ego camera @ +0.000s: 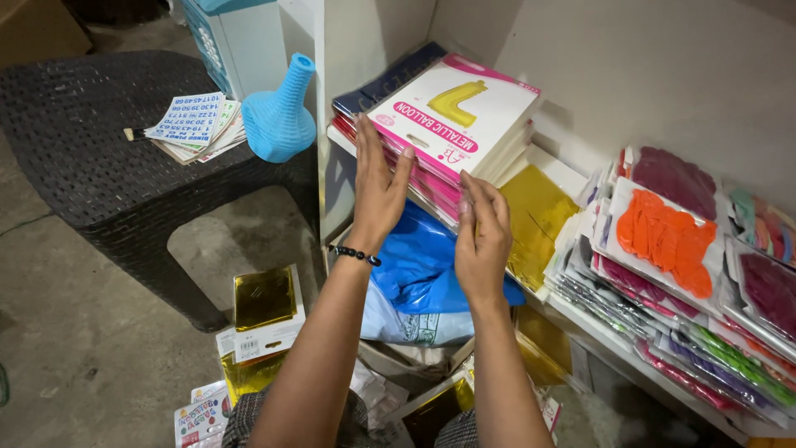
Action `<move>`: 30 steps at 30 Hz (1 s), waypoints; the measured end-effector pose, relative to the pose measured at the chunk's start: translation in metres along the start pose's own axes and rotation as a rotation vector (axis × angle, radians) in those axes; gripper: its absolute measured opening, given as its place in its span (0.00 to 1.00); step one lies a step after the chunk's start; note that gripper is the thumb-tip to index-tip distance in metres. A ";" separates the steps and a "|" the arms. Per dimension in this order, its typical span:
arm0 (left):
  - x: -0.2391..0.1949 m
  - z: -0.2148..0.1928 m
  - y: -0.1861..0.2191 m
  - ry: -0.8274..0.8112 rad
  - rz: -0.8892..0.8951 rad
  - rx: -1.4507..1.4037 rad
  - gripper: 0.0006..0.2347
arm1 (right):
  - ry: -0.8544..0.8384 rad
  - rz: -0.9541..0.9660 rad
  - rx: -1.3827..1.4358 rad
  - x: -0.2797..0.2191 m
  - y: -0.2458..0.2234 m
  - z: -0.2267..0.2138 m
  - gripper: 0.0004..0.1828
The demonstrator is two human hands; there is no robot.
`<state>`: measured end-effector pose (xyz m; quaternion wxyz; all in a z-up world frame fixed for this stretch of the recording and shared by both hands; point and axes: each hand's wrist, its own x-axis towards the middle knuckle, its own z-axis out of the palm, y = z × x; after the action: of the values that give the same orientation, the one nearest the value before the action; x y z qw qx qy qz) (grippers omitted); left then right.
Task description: Organizing and sorting metallic balloon packages on shelves and the floor.
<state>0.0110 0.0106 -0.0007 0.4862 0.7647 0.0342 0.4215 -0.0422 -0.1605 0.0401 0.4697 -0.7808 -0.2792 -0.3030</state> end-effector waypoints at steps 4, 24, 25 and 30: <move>-0.002 -0.002 0.006 -0.006 -0.016 -0.060 0.37 | 0.011 -0.006 -0.005 -0.001 0.000 -0.003 0.18; -0.104 -0.040 0.065 0.024 0.363 0.070 0.26 | -0.235 0.101 -0.141 -0.086 0.023 -0.119 0.07; -0.110 -0.042 0.068 0.011 0.359 0.066 0.26 | -0.233 0.115 -0.146 -0.093 0.026 -0.130 0.07; -0.140 -0.053 0.078 -0.275 0.455 0.040 0.25 | -0.487 0.181 -0.433 -0.128 0.043 -0.182 0.14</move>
<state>-0.1426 -0.0569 -0.0173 0.3640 0.8121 -0.1965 0.4115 -0.1343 -0.3613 -0.0103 0.2374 -0.9336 -0.2417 -0.1168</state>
